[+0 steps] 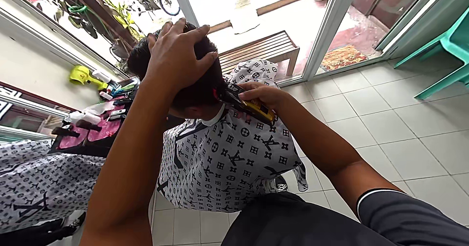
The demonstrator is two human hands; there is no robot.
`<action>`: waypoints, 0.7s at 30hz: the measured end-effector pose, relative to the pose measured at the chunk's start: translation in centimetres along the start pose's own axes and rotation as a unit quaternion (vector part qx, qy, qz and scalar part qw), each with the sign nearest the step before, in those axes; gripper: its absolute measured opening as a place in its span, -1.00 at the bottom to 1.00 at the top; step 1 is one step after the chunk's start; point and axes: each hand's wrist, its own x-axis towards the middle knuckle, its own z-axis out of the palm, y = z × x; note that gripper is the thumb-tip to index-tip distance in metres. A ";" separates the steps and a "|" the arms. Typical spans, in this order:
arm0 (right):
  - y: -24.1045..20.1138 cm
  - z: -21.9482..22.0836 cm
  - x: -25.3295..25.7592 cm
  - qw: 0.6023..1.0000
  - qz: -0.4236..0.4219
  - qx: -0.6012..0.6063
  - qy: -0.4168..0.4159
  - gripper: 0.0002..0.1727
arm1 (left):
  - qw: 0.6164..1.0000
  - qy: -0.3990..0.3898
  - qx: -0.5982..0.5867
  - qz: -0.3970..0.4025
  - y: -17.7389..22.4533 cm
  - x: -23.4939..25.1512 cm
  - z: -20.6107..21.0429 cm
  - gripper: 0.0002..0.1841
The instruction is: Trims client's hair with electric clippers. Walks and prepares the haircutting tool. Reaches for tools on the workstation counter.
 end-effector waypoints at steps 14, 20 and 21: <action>-2.8 -0.7 0.4 0.999 -0.029 -0.002 -0.022 -0.67 | 0.999 0.042 -0.030 0.004 -0.2 0.1 0.5 -0.36; -1.5 -2.3 0.5 0.999 -0.023 0.005 -0.036 -0.66 | 0.999 0.039 -0.032 -0.012 0.2 0.1 0.3 -0.33; -0.9 -2.8 0.4 1.000 0.003 0.001 -0.029 -0.67 | 0.999 0.038 -0.031 -0.014 0.2 0.0 0.3 -0.34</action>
